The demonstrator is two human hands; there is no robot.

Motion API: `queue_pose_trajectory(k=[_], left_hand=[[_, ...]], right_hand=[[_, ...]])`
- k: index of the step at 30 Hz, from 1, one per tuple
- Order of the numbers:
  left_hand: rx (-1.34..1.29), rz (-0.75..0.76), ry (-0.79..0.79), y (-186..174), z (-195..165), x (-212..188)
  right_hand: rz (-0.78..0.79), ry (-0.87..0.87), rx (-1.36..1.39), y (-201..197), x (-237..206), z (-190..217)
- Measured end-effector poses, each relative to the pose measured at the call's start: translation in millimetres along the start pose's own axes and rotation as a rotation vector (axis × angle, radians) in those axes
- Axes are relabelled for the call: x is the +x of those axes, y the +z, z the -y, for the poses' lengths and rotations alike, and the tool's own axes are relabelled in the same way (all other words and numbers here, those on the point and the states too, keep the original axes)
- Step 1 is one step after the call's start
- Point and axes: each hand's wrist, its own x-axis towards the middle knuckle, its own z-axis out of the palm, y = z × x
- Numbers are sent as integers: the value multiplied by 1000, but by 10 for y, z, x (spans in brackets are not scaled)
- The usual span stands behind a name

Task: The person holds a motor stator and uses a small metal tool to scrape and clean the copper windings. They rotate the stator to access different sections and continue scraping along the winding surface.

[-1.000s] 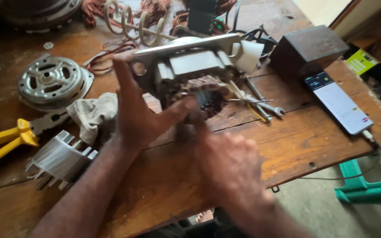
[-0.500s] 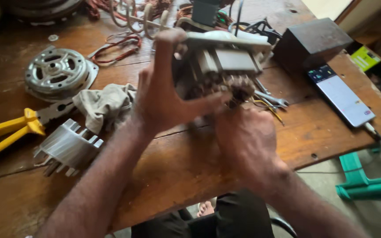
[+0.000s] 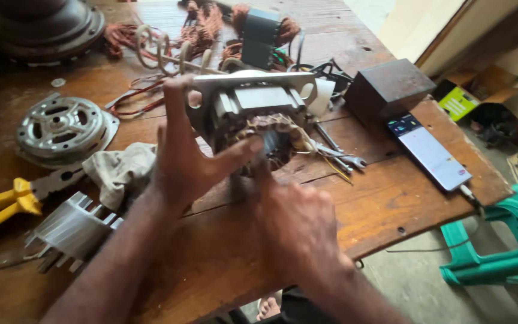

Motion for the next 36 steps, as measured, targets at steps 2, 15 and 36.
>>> queue_pose_trajectory(k=[2, 15, 36], left_hand=[[-56, 10, -29, 9, -9, -41], [-145, 2, -123, 56, 14, -6], [-415, -79, -163, 115, 179, -264]], right_hand=[[26, 0, 10, 77, -17, 8], [-62, -69, -119, 108, -81, -10], [56, 39, 447, -241, -227, 314]])
